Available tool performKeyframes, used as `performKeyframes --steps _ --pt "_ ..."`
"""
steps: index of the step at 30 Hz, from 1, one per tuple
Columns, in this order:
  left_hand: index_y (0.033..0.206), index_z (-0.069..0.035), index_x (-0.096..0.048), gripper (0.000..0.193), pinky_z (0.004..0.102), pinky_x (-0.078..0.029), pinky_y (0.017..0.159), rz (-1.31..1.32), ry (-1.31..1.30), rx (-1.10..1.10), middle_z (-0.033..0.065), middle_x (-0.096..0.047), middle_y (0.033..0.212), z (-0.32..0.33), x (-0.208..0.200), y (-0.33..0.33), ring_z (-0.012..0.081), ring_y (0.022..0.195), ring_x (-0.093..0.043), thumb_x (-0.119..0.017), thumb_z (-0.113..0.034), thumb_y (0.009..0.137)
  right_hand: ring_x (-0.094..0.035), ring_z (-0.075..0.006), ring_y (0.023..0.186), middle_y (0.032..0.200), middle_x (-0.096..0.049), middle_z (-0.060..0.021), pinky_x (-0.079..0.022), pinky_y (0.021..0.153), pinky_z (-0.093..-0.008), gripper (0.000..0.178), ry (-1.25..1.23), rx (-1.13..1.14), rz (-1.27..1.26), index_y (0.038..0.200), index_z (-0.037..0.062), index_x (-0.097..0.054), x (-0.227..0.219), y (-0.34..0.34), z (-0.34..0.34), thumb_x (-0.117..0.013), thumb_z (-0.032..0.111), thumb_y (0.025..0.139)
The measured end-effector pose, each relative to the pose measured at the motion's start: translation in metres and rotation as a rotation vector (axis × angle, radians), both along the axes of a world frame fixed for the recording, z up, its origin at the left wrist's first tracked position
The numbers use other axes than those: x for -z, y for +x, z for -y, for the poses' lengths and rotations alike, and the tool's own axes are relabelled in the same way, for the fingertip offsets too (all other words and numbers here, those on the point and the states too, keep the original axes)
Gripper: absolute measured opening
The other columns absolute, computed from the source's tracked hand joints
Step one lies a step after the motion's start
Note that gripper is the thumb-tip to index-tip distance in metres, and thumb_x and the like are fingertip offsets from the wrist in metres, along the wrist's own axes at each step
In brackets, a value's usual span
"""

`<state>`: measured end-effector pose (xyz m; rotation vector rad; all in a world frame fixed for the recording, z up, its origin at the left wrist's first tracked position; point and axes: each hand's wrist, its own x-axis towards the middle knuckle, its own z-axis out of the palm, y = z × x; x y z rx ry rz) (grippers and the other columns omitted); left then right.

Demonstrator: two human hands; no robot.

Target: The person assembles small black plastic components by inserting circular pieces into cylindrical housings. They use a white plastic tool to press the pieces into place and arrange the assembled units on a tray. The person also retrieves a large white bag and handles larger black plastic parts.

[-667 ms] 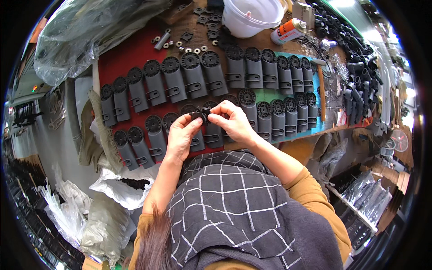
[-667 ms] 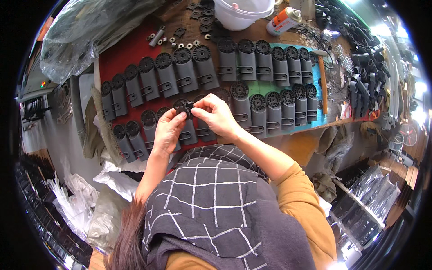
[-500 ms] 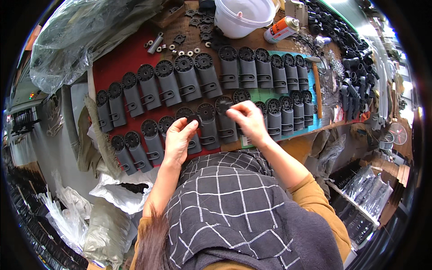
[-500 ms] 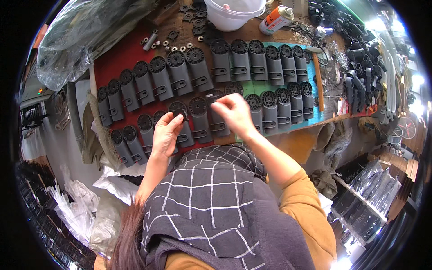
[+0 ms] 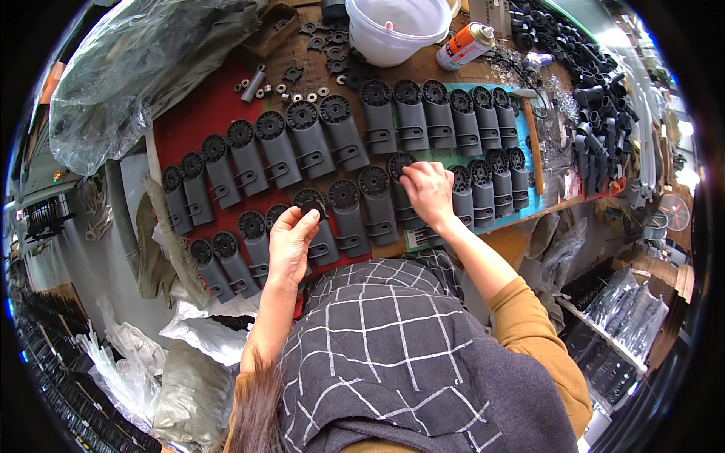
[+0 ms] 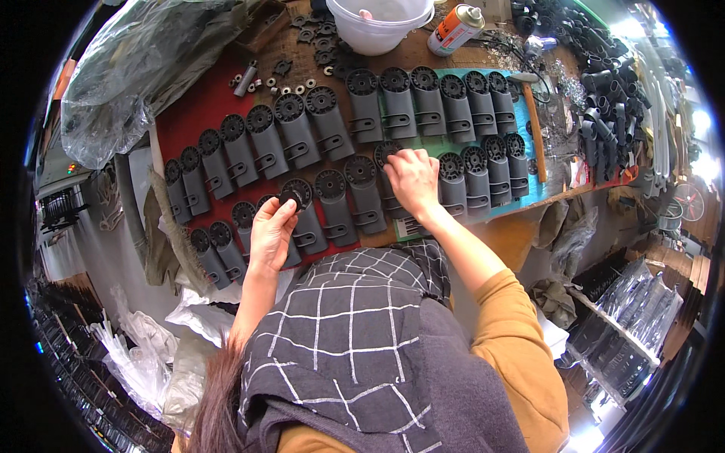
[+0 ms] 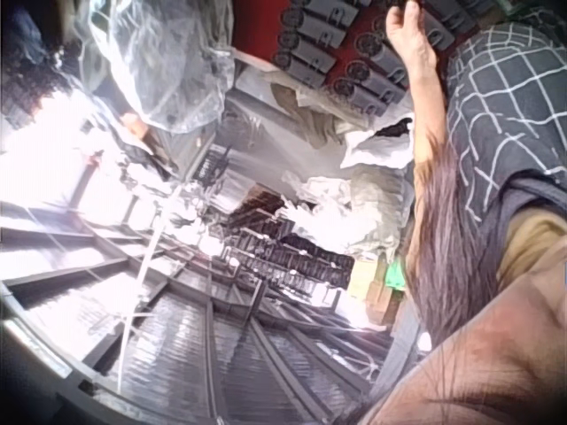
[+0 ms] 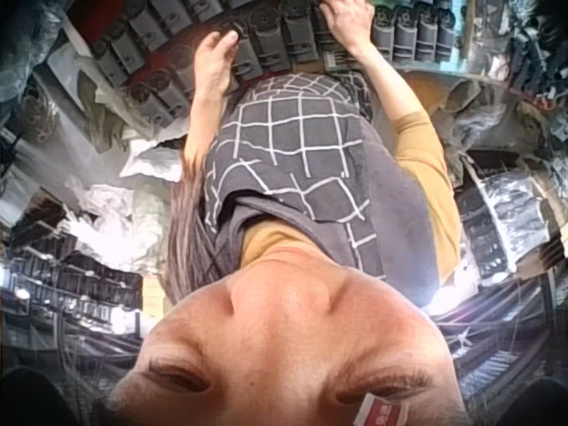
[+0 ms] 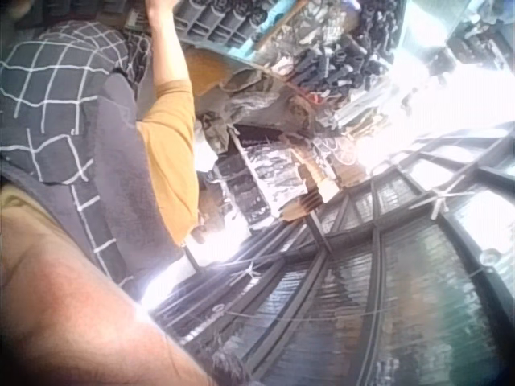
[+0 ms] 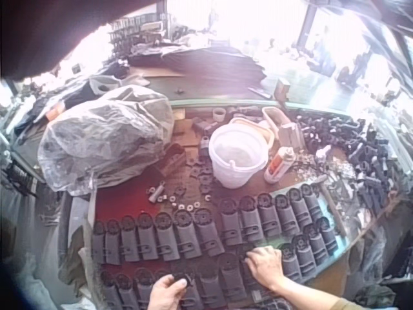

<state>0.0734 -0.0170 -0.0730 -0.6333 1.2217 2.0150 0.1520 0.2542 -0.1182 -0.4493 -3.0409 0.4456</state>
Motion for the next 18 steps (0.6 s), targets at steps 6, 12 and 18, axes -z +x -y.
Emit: performKeyframes --steps 6,12,18 --pt "0.094 -0.012 -0.062 0.017 0.0214 -0.050 0.071 -0.021 -0.023 0.060 -0.0014 -0.066 0.087 -0.017 -0.003 -0.006 0.0085 0.077 -0.062 -0.073 -0.008 0.082 -0.046 -0.0219 0.117 0.123 -0.058 0.0007 -0.031 0.094 -0.0418 0.032 0.146 -0.131 0.149 0.112 0.0143 -0.065 -0.015 0.005 0.007 -0.062 0.031 0.085" --pt "0.104 -0.007 -0.068 0.022 0.0195 -0.045 0.070 -0.127 -0.012 0.195 -0.0030 -0.067 0.089 -0.043 -0.013 -0.004 0.0041 0.078 -0.058 -0.072 -0.012 0.083 -0.058 -0.0139 0.097 0.100 -0.066 -0.0043 -0.043 0.087 -0.0293 0.020 -1.151 0.119 0.052 0.105 0.0046 -0.068 -0.069 -0.009 0.057 -0.063 0.017 0.089" --pt "0.109 -0.005 -0.068 0.026 0.0203 -0.047 0.076 -0.176 0.009 0.323 -0.0008 -0.068 0.094 -0.056 -0.011 0.005 0.0054 0.085 -0.059 -0.071 -0.010 0.084 -0.057 -0.0069 0.086 0.091 -0.064 -0.0008 -0.045 0.081 -0.0224 0.016 -1.464 0.403 0.052 0.098 0.0007 -0.065 -0.075 0.000 0.066 -0.067 0.012 0.087"
